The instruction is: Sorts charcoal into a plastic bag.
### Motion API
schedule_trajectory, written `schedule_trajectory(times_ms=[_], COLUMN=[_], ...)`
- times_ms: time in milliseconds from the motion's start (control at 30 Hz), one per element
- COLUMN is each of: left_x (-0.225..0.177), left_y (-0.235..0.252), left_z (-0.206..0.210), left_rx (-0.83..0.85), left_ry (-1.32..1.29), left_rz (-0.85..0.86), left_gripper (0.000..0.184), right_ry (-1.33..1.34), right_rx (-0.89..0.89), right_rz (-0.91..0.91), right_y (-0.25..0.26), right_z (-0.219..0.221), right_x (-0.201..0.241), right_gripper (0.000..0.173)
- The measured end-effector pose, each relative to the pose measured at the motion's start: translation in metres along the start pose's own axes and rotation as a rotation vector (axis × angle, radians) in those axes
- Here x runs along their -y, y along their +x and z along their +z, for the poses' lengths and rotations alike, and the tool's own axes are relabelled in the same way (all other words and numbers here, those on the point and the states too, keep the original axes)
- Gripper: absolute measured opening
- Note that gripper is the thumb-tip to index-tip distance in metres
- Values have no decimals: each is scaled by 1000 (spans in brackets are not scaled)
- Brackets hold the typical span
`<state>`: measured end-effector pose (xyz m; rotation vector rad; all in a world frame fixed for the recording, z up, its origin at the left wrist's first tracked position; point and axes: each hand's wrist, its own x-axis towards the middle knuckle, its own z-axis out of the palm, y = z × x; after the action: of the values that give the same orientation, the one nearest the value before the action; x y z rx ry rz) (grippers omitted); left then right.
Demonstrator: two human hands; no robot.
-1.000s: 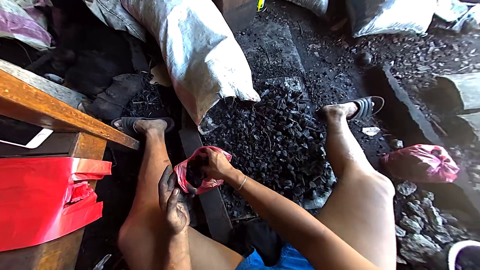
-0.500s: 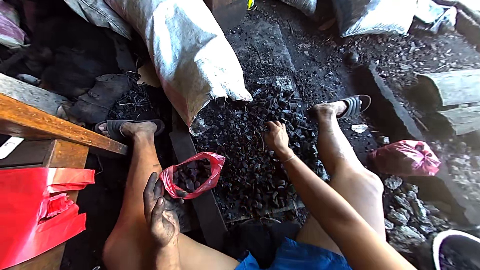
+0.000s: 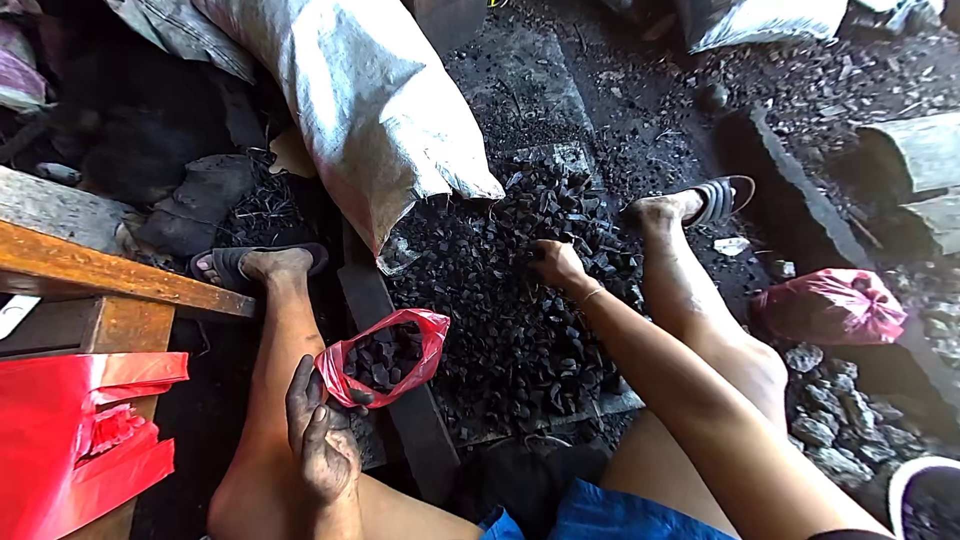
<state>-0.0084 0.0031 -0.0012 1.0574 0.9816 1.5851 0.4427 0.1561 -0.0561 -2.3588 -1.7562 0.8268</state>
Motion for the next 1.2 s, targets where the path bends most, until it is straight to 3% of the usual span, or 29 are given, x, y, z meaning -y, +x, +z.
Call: schedule_trajectory(times_ms=[200, 333, 467, 533, 633, 733, 867, 1000, 1100, 1200], left_x=[0, -1, -2, -1, 1, 1, 2, -2, -4, -2], left_y=[0, 0, -1, -1, -4, -3, -5, -2, 0, 2], left_z=[-2, 1, 5, 2, 1, -1, 0, 1, 2, -5], left_rx=[25, 42, 21, 7, -4, -14, -3, 32, 22, 41], left_ry=[-18, -33, -26, -18, 7, 30, -27, -31, -40, -30], left_rz=[-7, -3, 1, 5, 8, 1, 3, -20, -46, -41], left_gripper=[69, 71, 72, 71, 70, 70, 72, 72, 74, 74], right_ry=[710, 1053, 921, 656, 221, 141, 264, 219, 59, -102], right_rx=[7, 204, 423, 425, 299, 282, 171, -30, -137, -51], right_rz=[-8, -198, -589, -740, -784, -811, -701, -377, -168, -62], right_y=[-19, -54, -90, -98, -114, -126, -116, -55, -7, 25], right_z=[-18, -18, 1, 26, 59, 61, 29, 13, 0, -11], right_x=[-17, 18, 103, 147, 199, 211, 169, 94, 59, 51], right_gripper=[34, 25, 21, 21, 26, 33, 24, 18, 23, 38])
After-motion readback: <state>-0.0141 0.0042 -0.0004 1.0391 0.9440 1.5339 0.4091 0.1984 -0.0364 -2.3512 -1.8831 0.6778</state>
